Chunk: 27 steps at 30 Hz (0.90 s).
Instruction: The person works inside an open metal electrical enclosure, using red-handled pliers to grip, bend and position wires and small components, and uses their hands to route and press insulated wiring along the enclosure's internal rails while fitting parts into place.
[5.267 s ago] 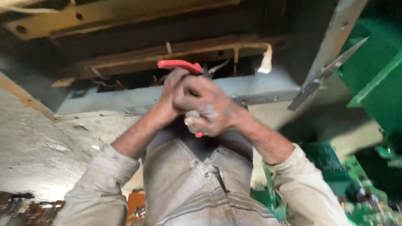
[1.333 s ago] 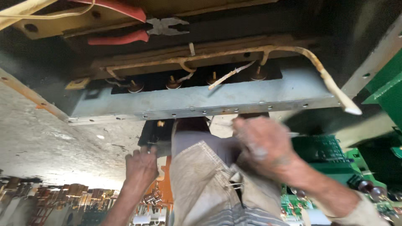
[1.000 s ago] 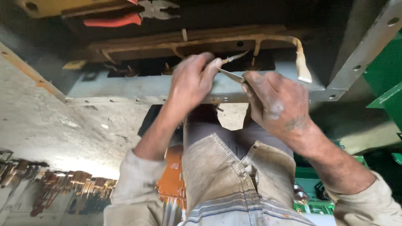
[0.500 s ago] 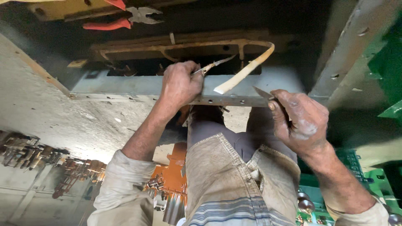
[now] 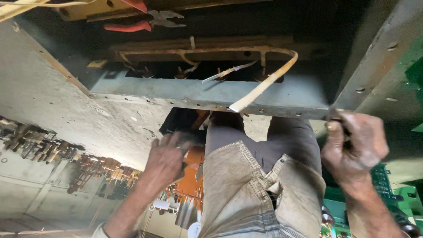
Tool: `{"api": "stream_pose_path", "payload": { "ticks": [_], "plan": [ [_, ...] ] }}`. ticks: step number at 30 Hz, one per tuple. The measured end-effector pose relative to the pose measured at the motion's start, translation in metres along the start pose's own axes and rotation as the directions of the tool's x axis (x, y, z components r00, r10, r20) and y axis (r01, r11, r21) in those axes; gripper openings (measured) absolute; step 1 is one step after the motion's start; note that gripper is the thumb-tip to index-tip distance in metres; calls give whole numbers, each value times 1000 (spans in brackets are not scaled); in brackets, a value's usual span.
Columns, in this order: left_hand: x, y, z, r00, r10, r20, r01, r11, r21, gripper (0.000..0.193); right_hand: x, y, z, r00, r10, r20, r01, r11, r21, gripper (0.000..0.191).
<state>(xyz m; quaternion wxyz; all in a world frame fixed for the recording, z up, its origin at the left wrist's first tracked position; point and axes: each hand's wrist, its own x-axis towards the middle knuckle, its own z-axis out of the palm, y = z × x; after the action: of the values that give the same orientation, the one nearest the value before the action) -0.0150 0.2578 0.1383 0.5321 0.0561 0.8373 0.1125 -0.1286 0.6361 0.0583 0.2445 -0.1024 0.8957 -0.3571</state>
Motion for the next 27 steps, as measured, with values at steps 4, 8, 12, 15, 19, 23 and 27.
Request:
{"api": "stream_pose_path", "payload": {
  "ticks": [4,8,12,15,19,23,27],
  "plan": [
    [74,4,-22,880,38,-473,-210,925,-317,35,6,18,8,942,259,-213,-172,920,353,31],
    [159,-21,-34,857,253,-448,-339,933,-123,40,18,34,30,906,180,-383,-104,972,211,34],
    [187,-29,-27,908,303,-289,-352,926,-136,34,22,37,47,879,155,-450,-103,985,139,40],
    [192,-27,-21,890,400,-216,-399,915,52,43,22,37,50,877,188,-443,-120,977,176,48],
    [198,-26,-14,857,501,-125,-446,840,310,26,21,44,47,890,237,-389,-143,956,257,51],
    [206,-29,-12,830,556,-40,-506,781,368,25,15,56,47,903,260,-341,-136,928,348,51],
    [222,-36,-20,778,625,-61,-578,751,318,25,7,65,48,908,297,-297,-164,902,400,53]
  ]
}}
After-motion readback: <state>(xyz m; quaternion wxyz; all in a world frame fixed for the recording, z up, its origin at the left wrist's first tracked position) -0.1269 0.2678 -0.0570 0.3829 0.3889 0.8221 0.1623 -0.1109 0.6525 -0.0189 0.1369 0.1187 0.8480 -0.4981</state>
